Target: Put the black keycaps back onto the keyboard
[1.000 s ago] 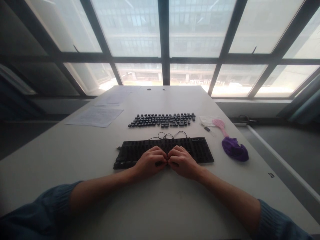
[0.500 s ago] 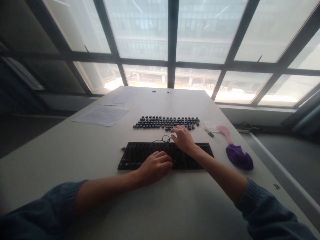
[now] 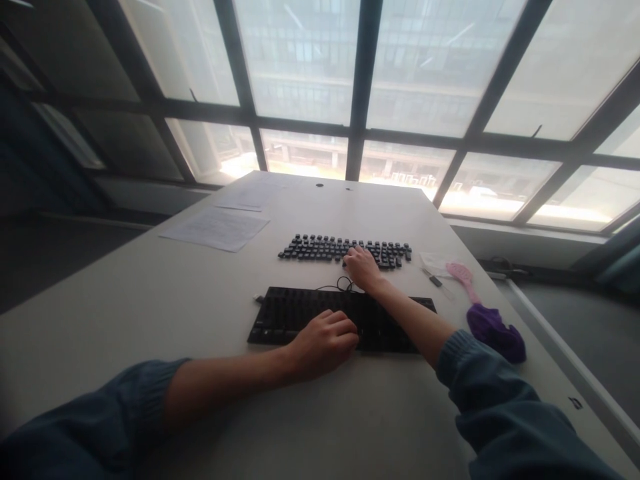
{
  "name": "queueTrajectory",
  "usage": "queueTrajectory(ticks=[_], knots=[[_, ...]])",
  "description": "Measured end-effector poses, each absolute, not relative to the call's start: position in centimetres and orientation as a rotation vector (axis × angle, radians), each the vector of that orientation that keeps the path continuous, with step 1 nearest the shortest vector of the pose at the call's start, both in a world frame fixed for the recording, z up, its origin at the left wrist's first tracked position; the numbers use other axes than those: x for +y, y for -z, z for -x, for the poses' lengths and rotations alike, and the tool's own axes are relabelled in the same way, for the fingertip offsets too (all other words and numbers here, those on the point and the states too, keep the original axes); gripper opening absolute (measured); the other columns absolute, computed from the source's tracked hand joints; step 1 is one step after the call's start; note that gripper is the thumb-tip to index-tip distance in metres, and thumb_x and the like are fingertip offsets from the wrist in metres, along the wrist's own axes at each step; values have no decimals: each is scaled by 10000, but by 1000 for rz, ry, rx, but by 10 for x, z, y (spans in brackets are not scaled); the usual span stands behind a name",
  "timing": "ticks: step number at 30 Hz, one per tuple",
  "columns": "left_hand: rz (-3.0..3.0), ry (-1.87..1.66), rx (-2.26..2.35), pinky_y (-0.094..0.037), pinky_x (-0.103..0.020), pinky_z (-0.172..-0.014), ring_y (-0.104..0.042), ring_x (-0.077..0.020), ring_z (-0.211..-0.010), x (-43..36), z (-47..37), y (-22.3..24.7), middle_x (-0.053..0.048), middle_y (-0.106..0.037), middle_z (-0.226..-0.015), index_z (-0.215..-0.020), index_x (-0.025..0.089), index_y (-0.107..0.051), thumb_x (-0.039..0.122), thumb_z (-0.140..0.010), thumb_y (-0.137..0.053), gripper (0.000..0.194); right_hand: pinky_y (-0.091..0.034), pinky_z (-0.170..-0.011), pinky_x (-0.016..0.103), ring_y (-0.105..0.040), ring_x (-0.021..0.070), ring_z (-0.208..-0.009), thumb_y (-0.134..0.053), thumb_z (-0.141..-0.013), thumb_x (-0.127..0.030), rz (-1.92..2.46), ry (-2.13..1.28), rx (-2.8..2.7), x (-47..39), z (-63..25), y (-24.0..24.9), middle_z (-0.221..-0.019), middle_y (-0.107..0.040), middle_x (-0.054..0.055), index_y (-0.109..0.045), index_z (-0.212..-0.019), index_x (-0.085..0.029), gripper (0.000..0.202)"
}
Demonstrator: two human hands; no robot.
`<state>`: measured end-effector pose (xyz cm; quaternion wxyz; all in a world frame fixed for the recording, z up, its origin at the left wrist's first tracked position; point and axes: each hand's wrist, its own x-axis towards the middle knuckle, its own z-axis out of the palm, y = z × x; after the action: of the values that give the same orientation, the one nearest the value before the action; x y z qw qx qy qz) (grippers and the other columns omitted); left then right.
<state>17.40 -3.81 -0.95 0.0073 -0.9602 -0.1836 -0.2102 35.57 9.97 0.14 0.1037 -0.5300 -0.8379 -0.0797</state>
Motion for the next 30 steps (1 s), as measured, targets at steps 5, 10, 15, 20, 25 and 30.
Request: queueTrajectory(ticks=[5,10,15,20,25,30], knots=[[3009,662,-580,-380,-337,-742,-571,-187,-890,-39,-174,10,-56,-675,-946,-894,183,-654,202,-977,-551,133,-412,-921,377,-550,291,-1083,-592,-931,-144,1513,232,-2494,98,-352,1,-1030,-690,157,-750,-919,-138,159],[3005,688,-609,-381,-343,-763,-585,-187,-915,-36,-176,14,-44,-691,-960,-900,189,-663,203,-979,-550,138,-433,-934,347,-593,251,-1043,-624,-916,-146,1481,184,-2410,93,-358,-6,-1008,-720,103,-745,-976,-167,138],[3046,723,-628,-391,-333,-777,-599,-187,-940,-33,-176,17,-43,-702,-998,-938,196,-678,255,-972,-588,113,-496,-884,367,-637,224,-944,-670,-899,-194,1312,-33,-2040,53,-382,-19,-970,-722,66,-727,-1025,-199,139],[3056,723,-660,-408,-322,-772,-609,-178,-945,-32,-177,17,-45,-701,-1001,-936,197,-685,264,-961,-608,105,-556,-777,367,-672,222,-870,-696,-896,-268,1114,-461,-1882,-24,-410,0,-931,-724,63,-754,-976,-216,112],[3069,751,-706,-413,-323,-784,-624,-182,-939,-34,-181,15,-27,-722,-981,-924,200,-681,253,-938,-640,69,-574,-823,380,-690,227,-908,-746,-864,-239,1122,-620,-1842,-67,-422,20,-947,-740,59,-761,-960,-232,97],[3082,803,-717,-416,-317,-781,-624,-172,-913,-35,-183,12,-6,-731,-965,-913,201,-676,223,-922,-657,31,-573,-818,380,-691,219,-885,-770,-845,-215,1079,-614,-1898,-70,-420,20,-890,-755,54,-779,-888,-228,46]])
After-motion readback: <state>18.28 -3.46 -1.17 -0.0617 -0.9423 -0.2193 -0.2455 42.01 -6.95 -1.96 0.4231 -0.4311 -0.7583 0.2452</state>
